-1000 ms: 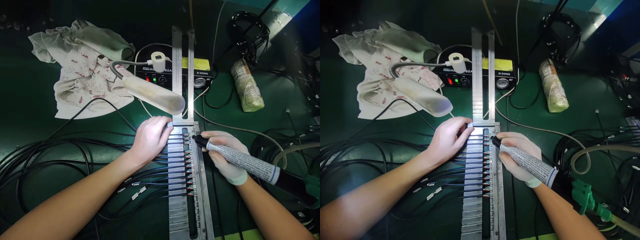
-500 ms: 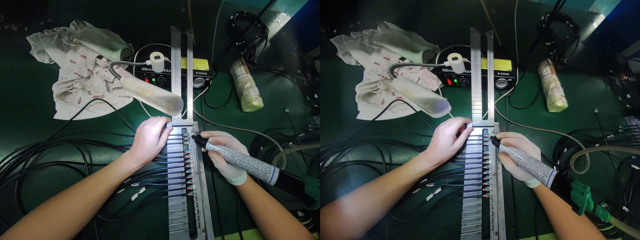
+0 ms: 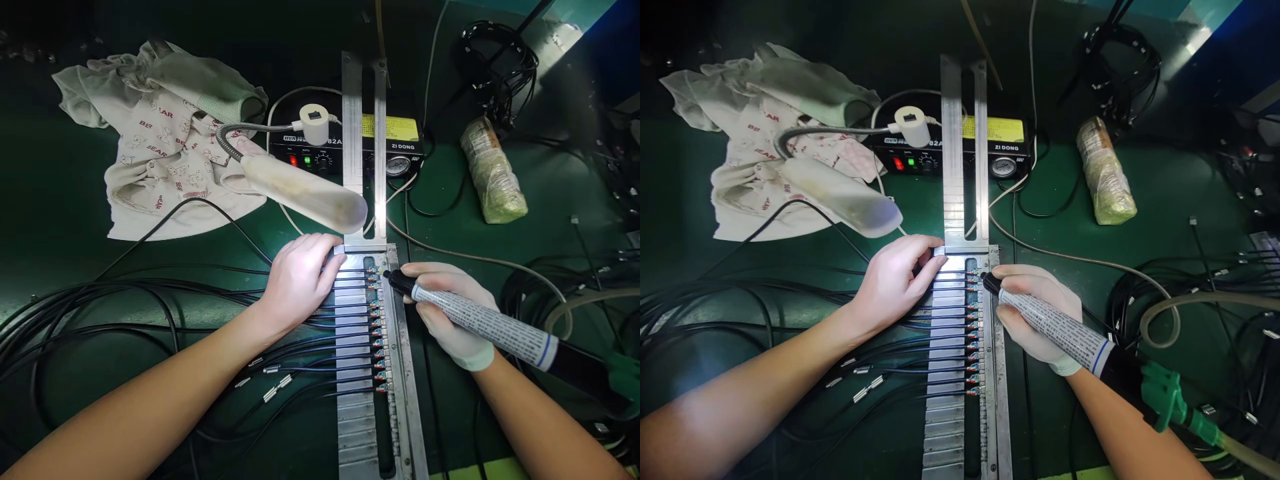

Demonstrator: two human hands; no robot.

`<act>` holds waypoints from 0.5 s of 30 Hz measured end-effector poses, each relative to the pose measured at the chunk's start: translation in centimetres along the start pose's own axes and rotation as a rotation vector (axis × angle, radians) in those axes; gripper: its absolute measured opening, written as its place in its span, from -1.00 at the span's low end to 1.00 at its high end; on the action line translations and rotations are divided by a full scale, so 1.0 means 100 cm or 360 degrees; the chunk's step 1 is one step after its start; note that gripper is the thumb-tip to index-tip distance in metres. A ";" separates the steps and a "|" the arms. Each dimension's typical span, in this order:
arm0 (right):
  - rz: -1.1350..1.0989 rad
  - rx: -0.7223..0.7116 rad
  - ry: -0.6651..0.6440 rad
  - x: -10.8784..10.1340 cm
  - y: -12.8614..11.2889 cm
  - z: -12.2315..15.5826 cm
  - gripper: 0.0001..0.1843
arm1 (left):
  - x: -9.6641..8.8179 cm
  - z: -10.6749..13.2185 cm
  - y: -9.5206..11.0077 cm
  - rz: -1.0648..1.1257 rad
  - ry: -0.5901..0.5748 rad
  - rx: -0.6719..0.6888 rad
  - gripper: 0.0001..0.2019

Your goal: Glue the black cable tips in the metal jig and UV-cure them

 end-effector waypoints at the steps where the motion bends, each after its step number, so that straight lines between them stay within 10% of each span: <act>1: -0.0001 -0.0004 -0.0002 0.000 0.000 0.000 -0.66 | 0.000 0.000 0.000 0.0000 -0.0001 0.0000 -0.78; 15: 0.0006 -0.0006 0.0012 -0.001 -0.001 0.000 -0.67 | 0.001 -0.001 0.000 0.0011 -0.0005 -0.0004 -0.78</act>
Point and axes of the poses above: each hand's wrist, its own z-axis away from the middle knuckle, its own x-axis out of the palm, y = z × x, the point moved 9 cm from there along -z, towards the middle knuckle, and after that the axes turned 11 degrees about x, right-handed, at the moved point
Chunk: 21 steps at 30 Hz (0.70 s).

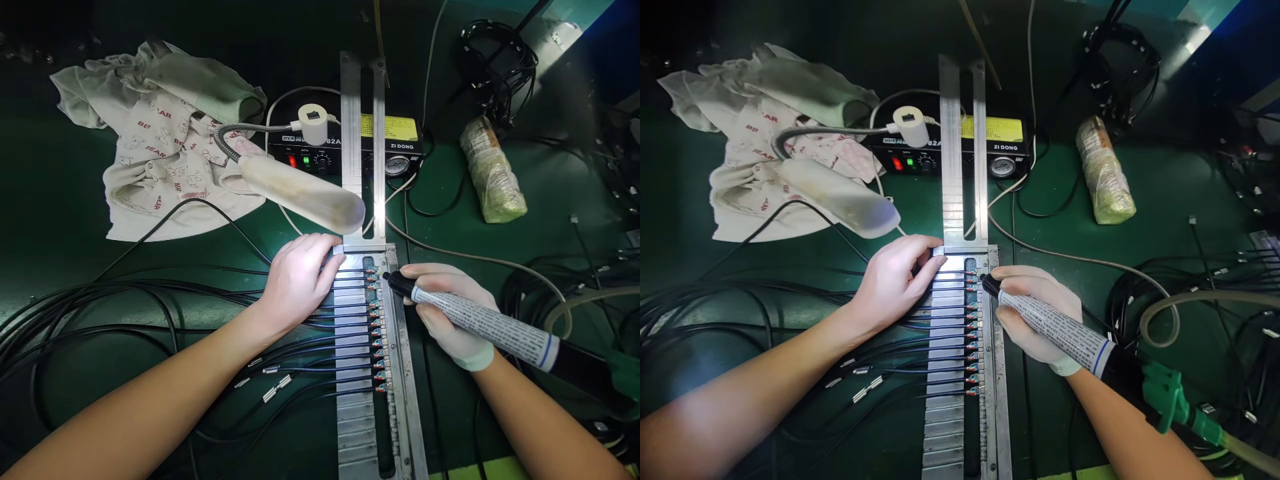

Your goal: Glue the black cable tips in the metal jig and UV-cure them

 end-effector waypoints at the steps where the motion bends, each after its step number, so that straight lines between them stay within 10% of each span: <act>1: -0.0002 0.0002 -0.0002 0.000 0.000 0.000 -0.68 | 0.000 0.000 0.000 -0.0001 0.0000 0.0001 -0.78; 21: -0.0040 -0.0003 -0.0005 -0.001 0.002 0.001 -0.65 | 0.000 0.000 0.000 -0.0001 -0.0001 0.0002 -0.78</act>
Point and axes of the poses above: each hand's wrist, its own z-axis away from the middle knuckle, its own x-axis out of the palm, y = z × x, the point moved 9 cm from there along -z, towards the middle knuckle, and after that the axes turned 11 degrees about x, right-handed, at the moved point
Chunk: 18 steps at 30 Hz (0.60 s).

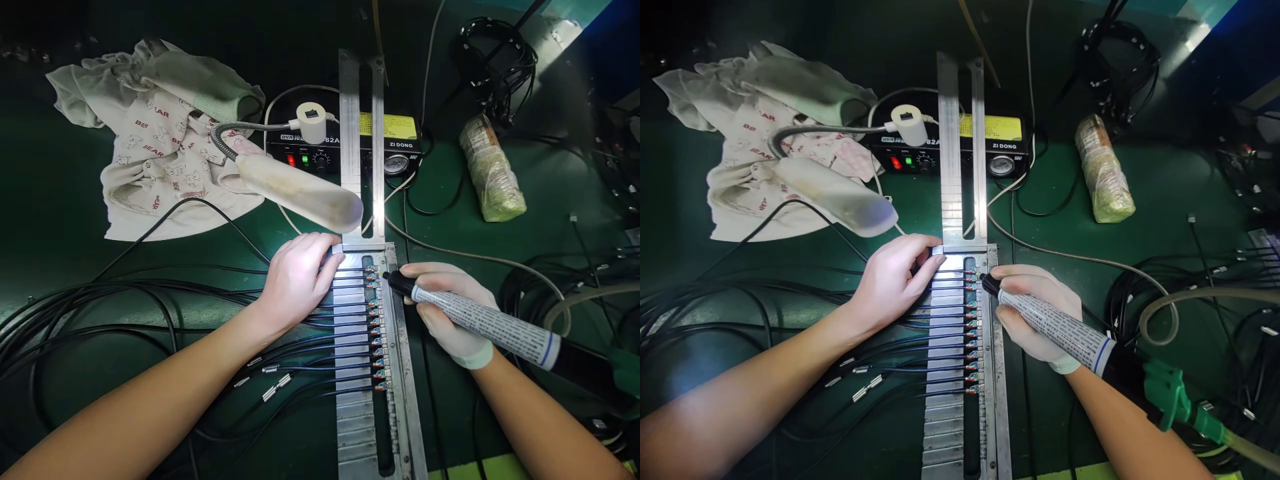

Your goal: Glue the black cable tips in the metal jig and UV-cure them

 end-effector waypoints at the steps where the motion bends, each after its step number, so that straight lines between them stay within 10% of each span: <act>1: 0.0003 0.0006 0.0000 0.000 0.000 -0.001 -0.65 | 0.000 0.000 0.000 -0.0001 0.0003 0.0003 -0.78; 18: -0.0014 -0.0051 0.0017 -0.002 -0.001 0.001 -0.61 | 0.000 0.001 0.000 0.0003 0.0007 0.0010 -0.78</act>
Point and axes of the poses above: each hand's wrist, its own z-axis away from the middle knuckle, its own x-axis out of the palm, y = z × x, the point moved 9 cm from there along -z, towards the middle knuckle, and after that the axes turned 11 degrees about x, right-handed, at the moved point
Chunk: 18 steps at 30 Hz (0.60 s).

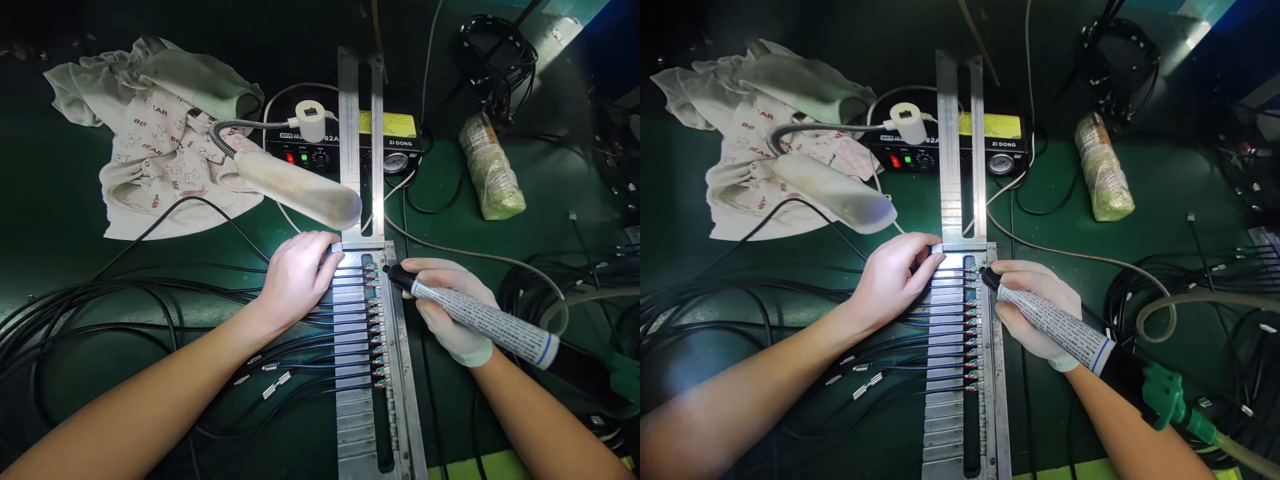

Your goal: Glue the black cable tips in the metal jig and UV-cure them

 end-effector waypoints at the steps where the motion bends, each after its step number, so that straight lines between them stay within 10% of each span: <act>1: -0.0006 -0.0018 0.0014 -0.002 -0.002 0.001 -0.62 | 0.000 0.000 0.000 0.0004 0.0002 0.0002 -0.78; 18: 0.0036 -0.0006 -0.0066 0.002 -0.004 0.005 -0.69 | 0.001 -0.002 0.000 0.0015 0.0003 -0.0001 -0.78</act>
Point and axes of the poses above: each hand's wrist, its own z-axis away from the middle knuckle, its own x-axis out of the palm, y = z × x, the point moved 9 cm from there along -z, towards the middle knuckle, and after that the axes turned 11 degrees about x, right-handed, at the moved point
